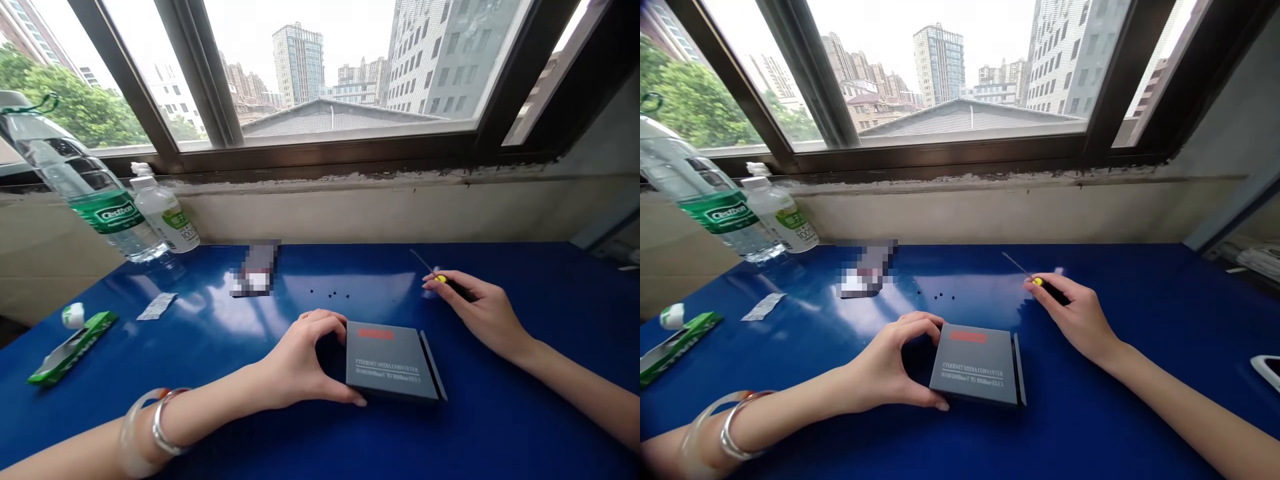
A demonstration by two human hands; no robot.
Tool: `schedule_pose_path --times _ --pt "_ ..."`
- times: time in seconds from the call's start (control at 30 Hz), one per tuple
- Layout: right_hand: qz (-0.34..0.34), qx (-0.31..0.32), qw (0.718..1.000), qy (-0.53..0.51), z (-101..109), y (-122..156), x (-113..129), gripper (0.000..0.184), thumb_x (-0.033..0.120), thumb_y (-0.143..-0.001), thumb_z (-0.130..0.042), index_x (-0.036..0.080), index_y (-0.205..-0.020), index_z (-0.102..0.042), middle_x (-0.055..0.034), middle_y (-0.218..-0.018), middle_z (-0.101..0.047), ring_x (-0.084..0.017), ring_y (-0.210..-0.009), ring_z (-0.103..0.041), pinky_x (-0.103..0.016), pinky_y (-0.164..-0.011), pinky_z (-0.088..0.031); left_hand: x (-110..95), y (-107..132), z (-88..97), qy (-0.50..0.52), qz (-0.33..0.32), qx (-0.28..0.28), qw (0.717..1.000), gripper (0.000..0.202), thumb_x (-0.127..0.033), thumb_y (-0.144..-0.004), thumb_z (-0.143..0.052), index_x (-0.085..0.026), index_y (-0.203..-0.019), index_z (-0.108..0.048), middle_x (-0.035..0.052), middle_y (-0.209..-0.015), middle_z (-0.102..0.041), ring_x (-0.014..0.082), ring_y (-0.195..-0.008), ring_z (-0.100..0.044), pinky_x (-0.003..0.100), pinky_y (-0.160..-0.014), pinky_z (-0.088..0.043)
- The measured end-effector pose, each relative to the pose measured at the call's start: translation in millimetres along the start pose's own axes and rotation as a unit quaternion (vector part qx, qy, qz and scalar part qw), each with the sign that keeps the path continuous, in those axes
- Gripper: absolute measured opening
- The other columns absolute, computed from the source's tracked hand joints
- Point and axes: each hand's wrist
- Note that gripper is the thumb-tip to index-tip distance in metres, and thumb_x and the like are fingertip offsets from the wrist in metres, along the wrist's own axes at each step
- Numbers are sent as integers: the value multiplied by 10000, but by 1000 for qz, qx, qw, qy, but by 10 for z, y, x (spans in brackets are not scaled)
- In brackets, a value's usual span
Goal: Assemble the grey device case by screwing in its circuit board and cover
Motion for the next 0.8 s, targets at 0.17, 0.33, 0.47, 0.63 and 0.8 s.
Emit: schedule_pose_path --times 0.17,0.33,0.47,0.63,0.8 --pt "-18 -1 999 -39 33 1 17 341 524 -877 -489 233 -971 -640 -21 -723 -578 -146 -683 -556 -264 -643 -475 -30 -5 21 -19 21 14 1000 601 -502 -466 -849 -199 -825 -474 46 -1036 -591 243 -959 -554 369 -857 -450" --pt "-45 110 992 -33 53 31 76 304 483 -818 -598 226 -973 -652 25 -602 -446 -103 -541 -421 -227 -494 -378 -12 37 16 -22 57 20 998 735 -409 -518 -834 -221 -1079 -396 78 -1138 -515 285 -1070 -505 426 -876 -464" --pt "-65 237 969 -21 57 71 202 572 428 -634 -783 241 -1157 -646 13 -673 -556 -109 -581 -498 -209 -504 -435 -25 46 1 -28 34 14 999 813 -359 -578 -818 -236 -1254 -383 100 -1246 -485 307 -1196 -458 482 -1028 -375" --pt "-99 361 927 -8 83 93 321 838 420 -536 -829 286 -1315 -550 -71 -1253 -593 -273 -1103 -581 -321 -868 -532 -72 19 15 -37 22 11 999 746 -331 -569 -836 -223 -1206 -463 81 -1209 -524 292 -1172 -473 478 -1040 -366" --pt "-80 403 912 -13 89 76 358 682 410 -609 -788 247 -1245 -602 -72 -1197 -622 -279 -1115 -585 -333 -916 -523 -127 4 81 -38 38 41 998 688 -341 -563 -841 -212 -1140 -490 67 -1135 -538 281 -1105 -505 469 -994 -402"
Point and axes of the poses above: each hand's wrist, its own y-axis away from the middle knuckle, its own z-axis out of the back of the hand, x = y × z
